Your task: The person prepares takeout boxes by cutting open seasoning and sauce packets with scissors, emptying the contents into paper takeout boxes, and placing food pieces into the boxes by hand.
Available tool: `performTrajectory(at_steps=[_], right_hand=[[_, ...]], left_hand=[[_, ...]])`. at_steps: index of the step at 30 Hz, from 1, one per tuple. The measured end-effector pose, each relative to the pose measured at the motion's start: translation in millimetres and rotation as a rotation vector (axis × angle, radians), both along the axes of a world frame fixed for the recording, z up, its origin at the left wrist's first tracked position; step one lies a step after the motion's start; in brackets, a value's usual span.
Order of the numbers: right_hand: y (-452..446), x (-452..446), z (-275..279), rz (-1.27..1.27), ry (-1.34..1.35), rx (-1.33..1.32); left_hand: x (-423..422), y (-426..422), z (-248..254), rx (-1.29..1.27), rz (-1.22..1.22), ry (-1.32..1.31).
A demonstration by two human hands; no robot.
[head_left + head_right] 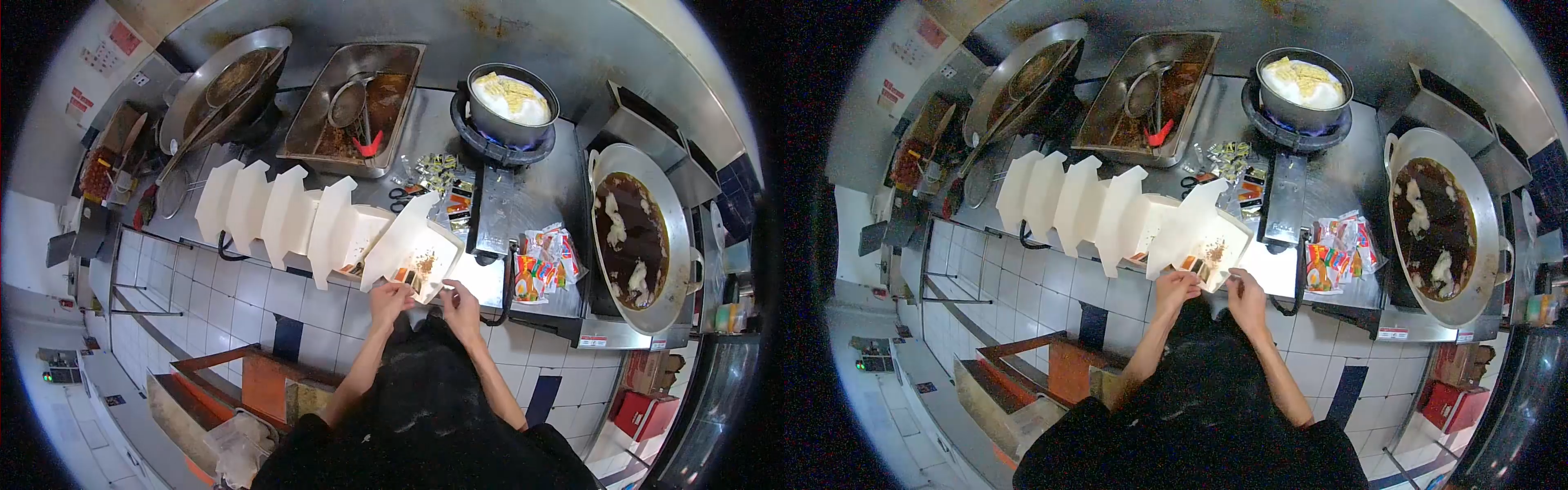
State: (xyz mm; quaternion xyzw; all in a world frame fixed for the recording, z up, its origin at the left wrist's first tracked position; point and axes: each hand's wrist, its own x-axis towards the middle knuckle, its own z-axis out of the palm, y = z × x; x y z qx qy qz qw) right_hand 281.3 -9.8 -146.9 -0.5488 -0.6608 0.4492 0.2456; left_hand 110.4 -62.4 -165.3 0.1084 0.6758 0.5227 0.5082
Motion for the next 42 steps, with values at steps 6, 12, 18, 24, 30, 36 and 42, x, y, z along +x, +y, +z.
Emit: performTrajectory(at_steps=[6,12,18,24,30,36,42], right_hand=[[-2,-10,-3,0.142,-0.018,0.032],[1,-9,-21,0.140,0.007,0.048],[8,-4,-8,0.130,0.021,-0.053],[20,12,2,0.011,0.036,-0.094],[29,22,23,-0.218,0.089,-0.015],[50,5,45,-0.302,-0.018,0.114],[159,-50,-17,-0.077,-0.189,0.383]], left_hand=[[-3,6,2,-0.054,-0.055,0.068],[-9,-1,8,-0.154,-0.107,0.105],[-12,-14,133,0.043,-0.235,0.245],[-67,86,217,0.470,-0.232,0.594],[-103,248,117,0.308,-1.097,1.184],[-106,299,-27,-0.055,-1.495,1.568],[-135,297,-55,0.155,-1.568,1.466]])
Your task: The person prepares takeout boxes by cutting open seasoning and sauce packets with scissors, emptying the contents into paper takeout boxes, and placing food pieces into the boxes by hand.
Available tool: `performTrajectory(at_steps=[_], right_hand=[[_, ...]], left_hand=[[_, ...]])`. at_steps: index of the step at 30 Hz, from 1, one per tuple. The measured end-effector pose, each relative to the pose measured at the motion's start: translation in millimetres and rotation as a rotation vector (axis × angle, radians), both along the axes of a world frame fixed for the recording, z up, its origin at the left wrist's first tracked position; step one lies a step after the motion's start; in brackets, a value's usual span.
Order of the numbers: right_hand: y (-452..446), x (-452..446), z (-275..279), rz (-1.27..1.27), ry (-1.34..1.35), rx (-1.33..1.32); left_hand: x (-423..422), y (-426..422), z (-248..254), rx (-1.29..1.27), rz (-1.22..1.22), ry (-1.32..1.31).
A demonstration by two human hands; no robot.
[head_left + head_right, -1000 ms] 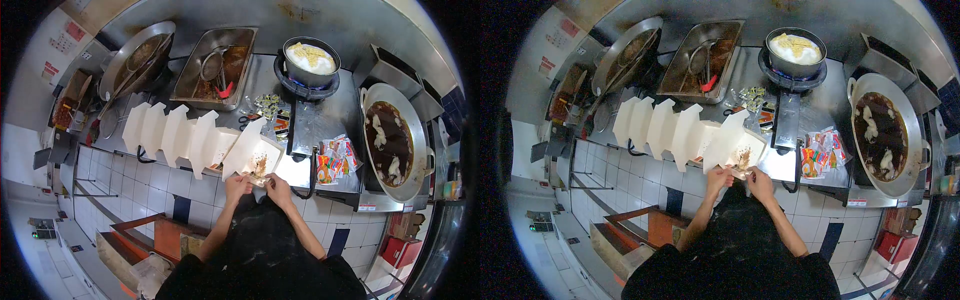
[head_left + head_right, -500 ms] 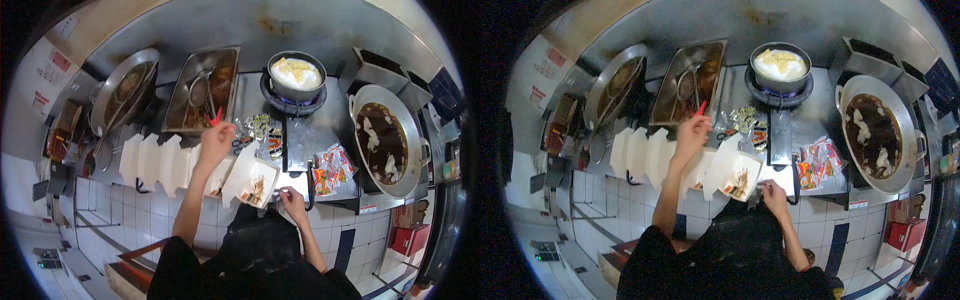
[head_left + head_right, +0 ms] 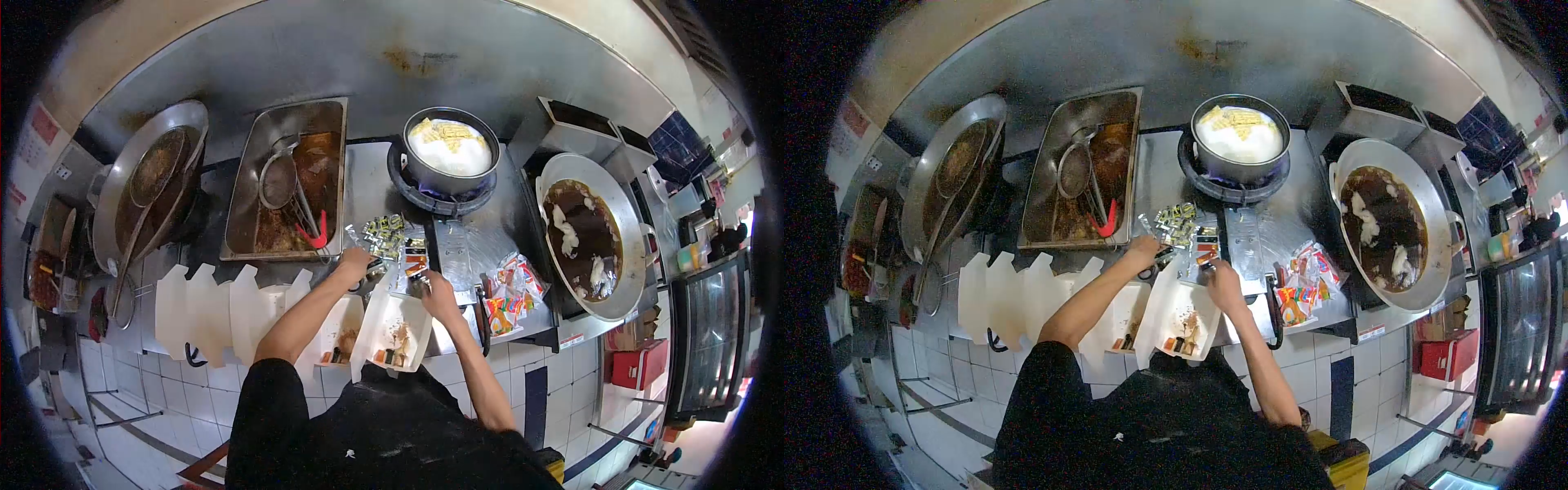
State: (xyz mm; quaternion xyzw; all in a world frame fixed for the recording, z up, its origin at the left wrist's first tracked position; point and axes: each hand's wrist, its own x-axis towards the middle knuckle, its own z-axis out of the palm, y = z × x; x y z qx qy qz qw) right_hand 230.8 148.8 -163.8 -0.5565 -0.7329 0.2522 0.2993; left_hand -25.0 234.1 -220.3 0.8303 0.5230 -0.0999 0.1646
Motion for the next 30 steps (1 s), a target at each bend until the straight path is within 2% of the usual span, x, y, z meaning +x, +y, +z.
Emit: performTrajectory(at_steps=[1,2,3,4,5,8,10,12,13,14,15,18,20,22,23,24,26,27,30], right_hand=[[16,-9,-1,0.046,-0.162,-0.117],[22,-13,-15,0.054,-0.165,-0.113],[31,-16,-38,0.061,-0.413,-0.065],[41,-20,-64,0.066,-0.661,-0.015],[53,-30,-90,-0.081,-0.756,-0.077],[57,-48,-74,-0.211,-0.758,-0.173],[58,-42,-73,-0.211,-0.760,-0.126],[54,-34,-50,-0.090,-0.496,-0.193],[47,-27,-36,0.004,-0.414,-0.044],[47,-24,-21,0.032,-0.385,-0.167],[42,-22,-5,-0.012,-0.310,-0.102],[19,-1,30,-0.155,-0.172,0.055],[4,14,42,-0.254,-0.101,0.150],[-17,32,48,-0.414,0.455,-0.189],[-27,40,52,-0.387,0.533,-0.160],[-37,41,64,-0.409,0.821,-0.297],[-52,45,72,-0.410,1.024,-0.313],[-57,47,71,-0.409,1.032,-0.304],[-68,53,68,-0.497,1.151,-0.405]], left_hand=[[-6,9,-32,-0.035,0.108,0.045],[-13,15,-48,-0.067,0.219,0.090],[-13,8,-23,-0.001,0.119,-0.004],[-7,5,-1,0.003,0.126,-0.003],[4,5,20,0.021,0.098,-0.064],[42,13,63,0.063,0.031,-0.287],[69,33,61,0.068,0.013,-0.298],[85,46,53,0.081,-0.027,-0.308],[91,53,51,0.066,-0.072,-0.322],[98,61,49,0.053,-0.120,-0.333],[99,62,54,0.084,-0.186,-0.323],[113,75,16,0.110,-0.181,-0.208],[114,68,38,0.103,-0.290,-0.097],[117,65,43,0.020,-0.205,-0.056],[116,72,16,0.032,-0.139,-0.100],[116,74,5,0.030,-0.154,-0.089],[113,80,-1,-0.017,-0.151,-0.077],[110,79,0,-0.002,-0.147,-0.095],[108,65,46,0.005,-0.126,-0.174]])
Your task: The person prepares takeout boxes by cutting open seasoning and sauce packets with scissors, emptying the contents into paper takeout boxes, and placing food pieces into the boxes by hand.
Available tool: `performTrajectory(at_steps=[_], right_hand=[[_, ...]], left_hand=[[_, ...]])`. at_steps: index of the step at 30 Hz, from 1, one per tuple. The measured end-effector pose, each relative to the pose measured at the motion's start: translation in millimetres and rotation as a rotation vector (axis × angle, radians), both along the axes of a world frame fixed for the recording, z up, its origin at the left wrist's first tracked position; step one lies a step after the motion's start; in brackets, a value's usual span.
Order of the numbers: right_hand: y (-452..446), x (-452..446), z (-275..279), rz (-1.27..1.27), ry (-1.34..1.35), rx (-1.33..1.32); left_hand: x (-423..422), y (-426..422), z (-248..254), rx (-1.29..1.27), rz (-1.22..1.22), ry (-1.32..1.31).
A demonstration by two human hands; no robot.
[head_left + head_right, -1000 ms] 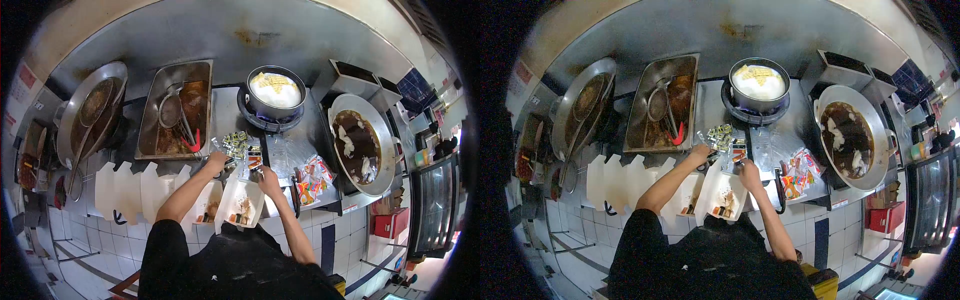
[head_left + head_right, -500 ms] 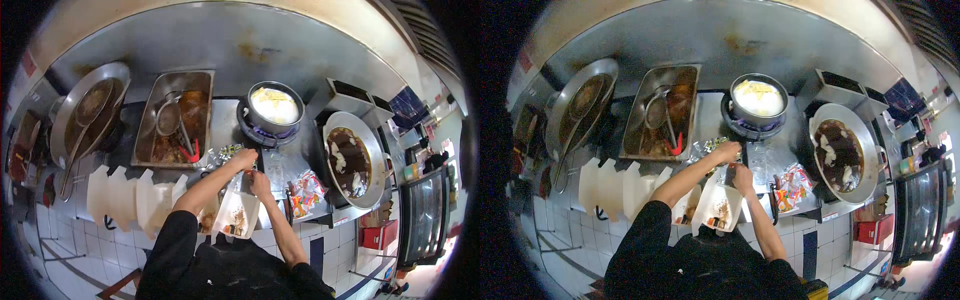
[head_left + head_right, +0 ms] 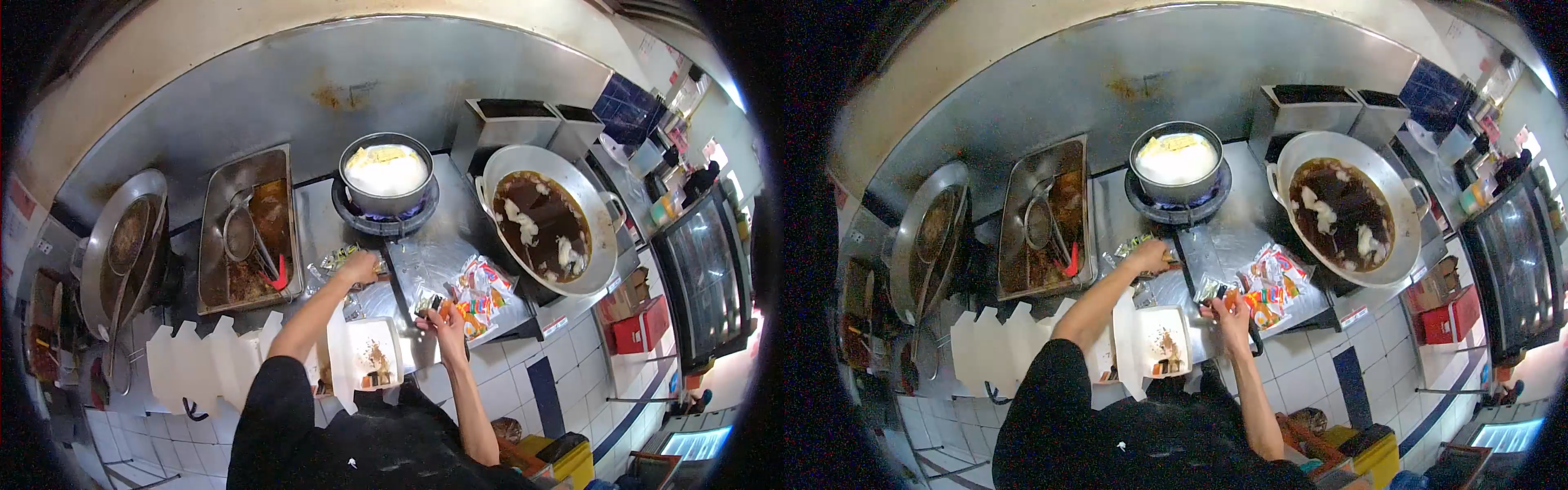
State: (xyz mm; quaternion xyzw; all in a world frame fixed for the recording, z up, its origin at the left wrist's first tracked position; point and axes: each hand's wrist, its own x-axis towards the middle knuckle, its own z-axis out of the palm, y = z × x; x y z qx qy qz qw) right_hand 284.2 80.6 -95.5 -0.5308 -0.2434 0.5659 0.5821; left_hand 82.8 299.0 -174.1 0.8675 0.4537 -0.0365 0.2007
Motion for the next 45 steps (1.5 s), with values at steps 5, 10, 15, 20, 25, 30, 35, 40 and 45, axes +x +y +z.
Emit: performTrajectory(at_steps=[5,10,15,20,25,30,35,40,45], right_hand=[[-4,3,-26,-0.022,-0.066,0.108],[-8,-11,10,0.110,-0.043,0.172],[-25,-29,57,0.289,0.292,0.232],[-44,-39,66,0.233,0.249,0.236],[-61,-43,64,0.057,0.110,0.282],[-62,-33,55,0.075,0.048,0.276],[-53,-7,62,0.017,0.026,0.216],[-53,43,33,-0.144,0.071,0.205],[-73,55,26,-0.078,0.101,0.111]], left_hand=[[-17,-59,118,0.093,0.093,-0.261],[-18,-157,243,0.009,0.268,-0.481],[-11,-212,229,-0.087,0.363,-0.641],[10,-245,200,0.020,0.579,-0.663],[36,-273,205,0.193,0.709,-0.799],[45,-265,160,-0.049,0.590,-1.221],[45,-259,147,0.172,0.785,-1.067],[21,-271,91,0.373,0.712,-0.443],[34,-251,13,0.076,0.865,-0.110]])
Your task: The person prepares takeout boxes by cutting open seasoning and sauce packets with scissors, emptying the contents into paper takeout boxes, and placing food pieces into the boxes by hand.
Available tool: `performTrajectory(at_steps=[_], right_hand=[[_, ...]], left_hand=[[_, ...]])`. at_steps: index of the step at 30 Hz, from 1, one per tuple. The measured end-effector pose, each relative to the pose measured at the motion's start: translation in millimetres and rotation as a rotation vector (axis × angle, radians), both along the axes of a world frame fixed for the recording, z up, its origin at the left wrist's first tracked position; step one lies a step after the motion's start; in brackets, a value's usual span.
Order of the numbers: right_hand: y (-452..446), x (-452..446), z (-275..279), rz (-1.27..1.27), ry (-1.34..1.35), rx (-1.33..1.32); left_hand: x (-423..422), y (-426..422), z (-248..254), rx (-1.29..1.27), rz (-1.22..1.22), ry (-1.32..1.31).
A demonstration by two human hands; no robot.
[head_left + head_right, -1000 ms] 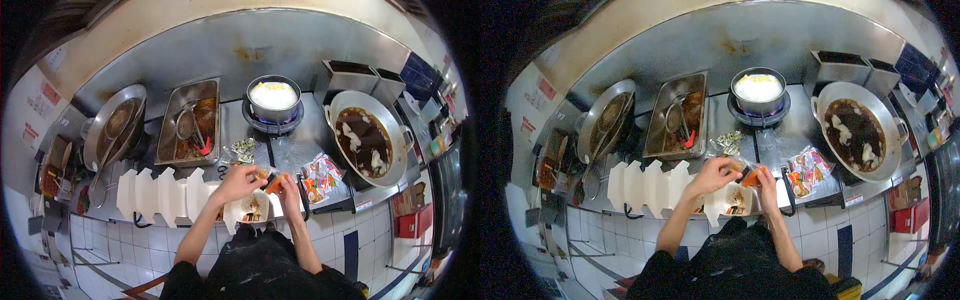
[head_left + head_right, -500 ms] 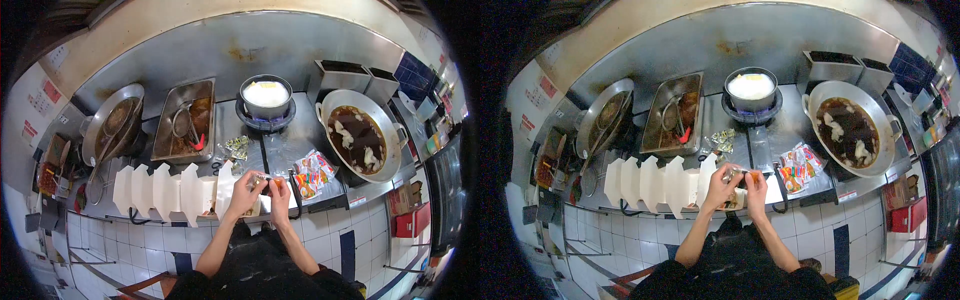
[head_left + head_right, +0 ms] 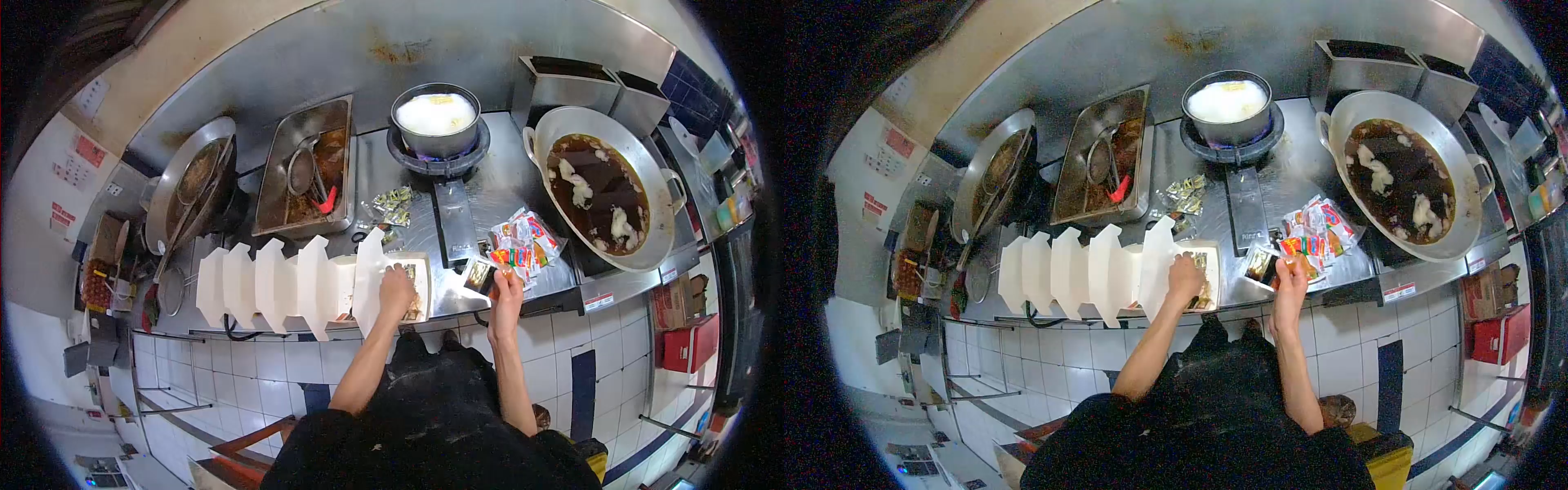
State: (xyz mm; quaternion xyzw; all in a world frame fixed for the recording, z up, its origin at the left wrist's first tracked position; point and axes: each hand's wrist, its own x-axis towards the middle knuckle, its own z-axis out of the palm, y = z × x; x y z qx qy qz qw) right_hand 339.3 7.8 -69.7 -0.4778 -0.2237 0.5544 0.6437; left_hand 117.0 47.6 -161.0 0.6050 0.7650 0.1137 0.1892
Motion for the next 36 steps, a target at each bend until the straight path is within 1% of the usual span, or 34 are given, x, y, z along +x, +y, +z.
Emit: performTrajectory(at_steps=[4,6,8,11,13,15,17,19,20,21,23,25,26,28,29,30,31,32,33,34,35,36], right_hand=[[-10,1,-12,0.026,-0.037,-0.035],[-11,-1,-16,0.018,0.005,-0.036],[-13,-1,-19,0.012,0.045,-0.043],[-15,0,-20,0.047,0.001,-0.033],[-12,-2,-17,0.027,0.029,-0.041],[-11,-1,-22,0.047,0.028,-0.056],[-7,-1,-22,0.062,0.030,-0.065],[-4,-4,-18,0.011,0.009,-0.066],[-1,-6,-20,0.006,0.009,-0.069],[2,-7,-24,0.004,-0.010,-0.041],[6,-8,-21,0.004,-0.035,-0.012],[9,-9,-12,0.077,-0.037,-0.062],[12,-11,-11,0.083,-0.065,-0.032],[17,-15,-10,0.102,-0.087,-0.009],[18,-15,-9,0.123,-0.110,0.006],[20,-16,-1,0.147,-0.094,-0.012],[21,-17,1,0.143,-0.139,-0.006],[23,-18,4,0.150,-0.165,0.022],[23,-18,8,0.155,-0.187,0.048],[24,-18,13,0.162,-0.228,0.046],[26,-19,15,0.144,-0.220,0.050],[26,-20,16,0.161,-0.229,0.086]], left_hand=[[-1,17,-30,-0.039,0.040,0.024],[-1,23,-40,-0.033,0.133,0.011],[-5,26,-46,-0.032,0.116,0.014],[-6,27,-55,-0.004,0.083,-0.010],[-5,29,-50,0.031,0.066,-0.035],[-5,25,-38,0.158,0.075,-0.164],[0,19,3,0.203,0.037,-0.198],[2,18,52,0.240,-0.008,-0.229],[3,25,78,0.367,-0.049,-0.242],[0,35,92,0.492,-0.087,-0.257],[-12,72,107,0.499,-0.102,-0.276],[-23,114,103,0.370,-0.083,-0.317],[-26,136,94,0.375,-0.085,-0.319],[-27,167,77,0.092,0.013,-0.240],[-26,170,69,0.092,0.002,-0.246],[-27,171,67,0.161,-0.015,-0.166],[-27,171,64,0.231,-0.035,-0.086],[-26,164,59,0.357,-0.043,-0.207],[-12,142,86,0.262,-0.029,-0.422],[4,111,123,0.160,-0.014,-0.631],[11,82,128,0.130,-0.123,-0.959],[20,58,122,0.169,-0.253,-0.963]])
